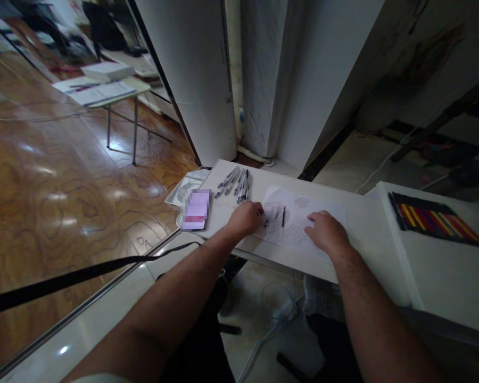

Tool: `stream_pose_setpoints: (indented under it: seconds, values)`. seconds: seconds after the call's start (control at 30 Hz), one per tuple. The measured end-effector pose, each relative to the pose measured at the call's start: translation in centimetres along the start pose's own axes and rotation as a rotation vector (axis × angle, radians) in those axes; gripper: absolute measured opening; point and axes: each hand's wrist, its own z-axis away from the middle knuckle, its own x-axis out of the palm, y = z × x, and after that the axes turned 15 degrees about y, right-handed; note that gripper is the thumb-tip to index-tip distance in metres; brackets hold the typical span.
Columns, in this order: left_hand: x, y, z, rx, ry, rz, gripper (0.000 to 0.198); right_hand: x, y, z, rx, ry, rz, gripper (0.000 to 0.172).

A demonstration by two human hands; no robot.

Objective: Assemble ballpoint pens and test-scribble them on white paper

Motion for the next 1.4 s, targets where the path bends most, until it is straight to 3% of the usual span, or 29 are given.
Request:
stream_pose_setpoints:
  seconds: [0.47,0.93,1.13,1.4]
  values:
    - [-0.2,-0.2,1.2,0.003,-0.077,0.058,0.030,3.5,3.2,-0.9,-0.135,0.012,0.096,0.043]
    - [-0.7,0.3,1.0,-0.036,-0.050,0.019,0.027,1.3,0.9,-0.1,-0.063,0.006,0.074,0.040]
    - [-0.3,0.1,0.5,-0.005,-0.001,0.002,0.025,-0.2,-0.4,0.2,-0.011,-0.006,0.029,0.035]
    - [0.0,0.0,-0.2,0.034,0.002,-0.017,0.024,-0.6,-0.6,0.2,0.020,0.009,-0.003,0.032]
